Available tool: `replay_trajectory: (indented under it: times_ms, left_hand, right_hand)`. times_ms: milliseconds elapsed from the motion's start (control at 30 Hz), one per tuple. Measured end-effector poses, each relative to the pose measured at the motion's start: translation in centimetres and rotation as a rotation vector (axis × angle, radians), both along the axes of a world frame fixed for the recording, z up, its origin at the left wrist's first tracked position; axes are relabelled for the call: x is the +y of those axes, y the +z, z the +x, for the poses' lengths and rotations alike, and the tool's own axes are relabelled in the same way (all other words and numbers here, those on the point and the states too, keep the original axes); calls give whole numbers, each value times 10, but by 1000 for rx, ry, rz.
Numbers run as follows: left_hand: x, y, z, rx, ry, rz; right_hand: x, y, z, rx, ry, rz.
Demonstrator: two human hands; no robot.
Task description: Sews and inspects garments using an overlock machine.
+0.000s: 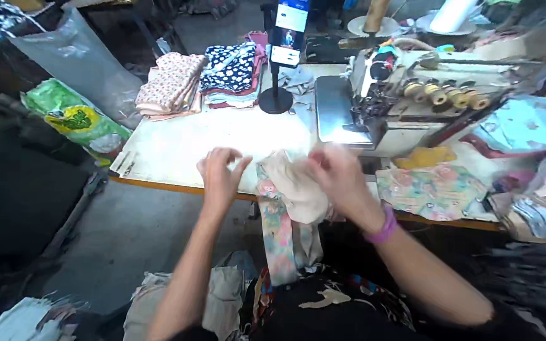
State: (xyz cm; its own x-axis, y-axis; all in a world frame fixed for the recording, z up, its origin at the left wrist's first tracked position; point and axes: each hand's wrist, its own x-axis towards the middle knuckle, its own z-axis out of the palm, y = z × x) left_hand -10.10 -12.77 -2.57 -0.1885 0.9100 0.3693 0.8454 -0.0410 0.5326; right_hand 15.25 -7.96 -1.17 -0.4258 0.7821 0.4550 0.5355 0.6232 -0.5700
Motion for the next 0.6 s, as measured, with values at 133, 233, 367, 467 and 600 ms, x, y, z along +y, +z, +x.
replay_trajectory:
  times_ms: [133,233,367,467,600]
  left_hand:
    - [-47,-80,32,-12,208,68]
    - [-42,-96,38,1,269,125]
    - [-40,-91,35,-31,123,62]
    - [-44,-78,47,-280,-148,45]
    - [-57,-15,40,-939,-428,-82]
  right_hand:
    - [-29,-87,-18,-124,77,-45]
    - [-29,-79,-7,-40,98,-127]
    - [-28,-16,60,417,51,-591]
    - [-38,26,99,638,-49,-636]
    - [-54,55,125,216,-199,-30]
